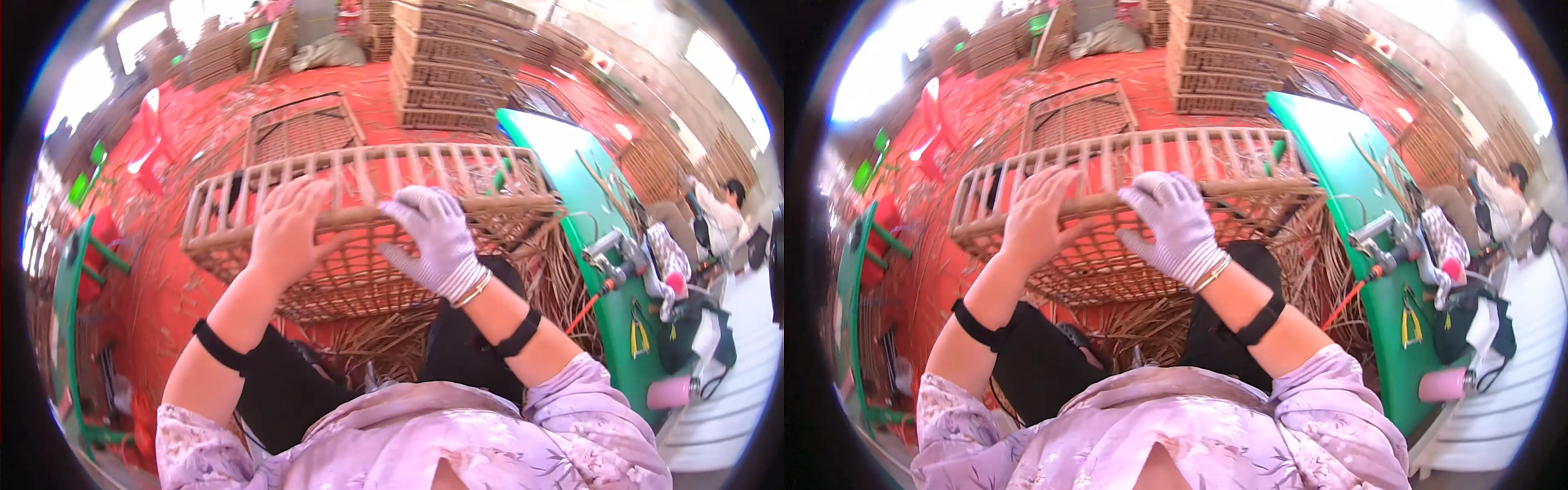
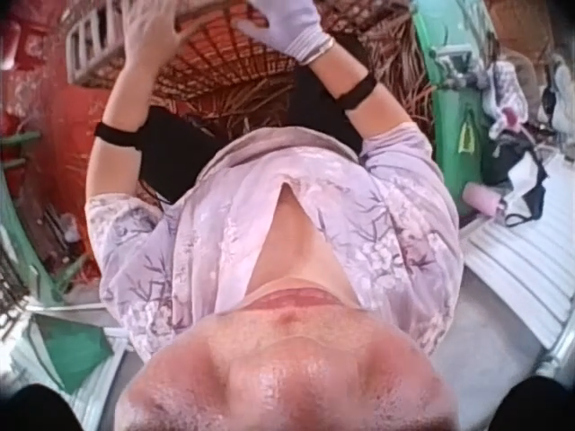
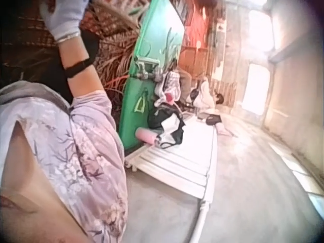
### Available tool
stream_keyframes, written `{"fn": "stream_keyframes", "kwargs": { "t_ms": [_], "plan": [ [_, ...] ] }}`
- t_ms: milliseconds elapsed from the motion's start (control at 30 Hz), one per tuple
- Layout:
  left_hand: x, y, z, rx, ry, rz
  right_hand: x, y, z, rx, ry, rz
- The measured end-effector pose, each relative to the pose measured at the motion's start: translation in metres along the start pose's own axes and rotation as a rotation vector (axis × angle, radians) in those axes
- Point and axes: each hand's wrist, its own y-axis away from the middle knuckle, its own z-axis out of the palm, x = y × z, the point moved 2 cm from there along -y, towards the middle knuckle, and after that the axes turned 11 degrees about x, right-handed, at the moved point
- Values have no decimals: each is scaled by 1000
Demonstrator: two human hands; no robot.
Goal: Assembling and weaving wicker furniture components using a pneumatic stapler and hand tools in a factory setting.
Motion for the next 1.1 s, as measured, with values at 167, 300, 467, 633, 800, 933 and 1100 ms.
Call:
{"fn": "stream_keyframes", "kwargs": {
  "t_ms": [167,300,467,633,800,933,1100],
  "plan": [
    [3,-1,13,-86,-64,-148,38,63,-55,282,-86,362],
    [16,0,19,-7,-10,-226,130,130,-100,655,-490,1265],
    [16,3,15,93,-77,-266,169,118,-110,809,-622,1454],
    [17,-4,23,91,-55,-228,201,126,-114,928,-1041,1327],
    [14,0,27,77,-89,-235,182,95,-122,1057,-1173,1469],
    [16,0,31,77,-63,-231,176,88,-129,1117,-1390,1435],
    [3,1,26,45,-102,-168,206,78,-141,1078,-1518,1489]
  ]
}}
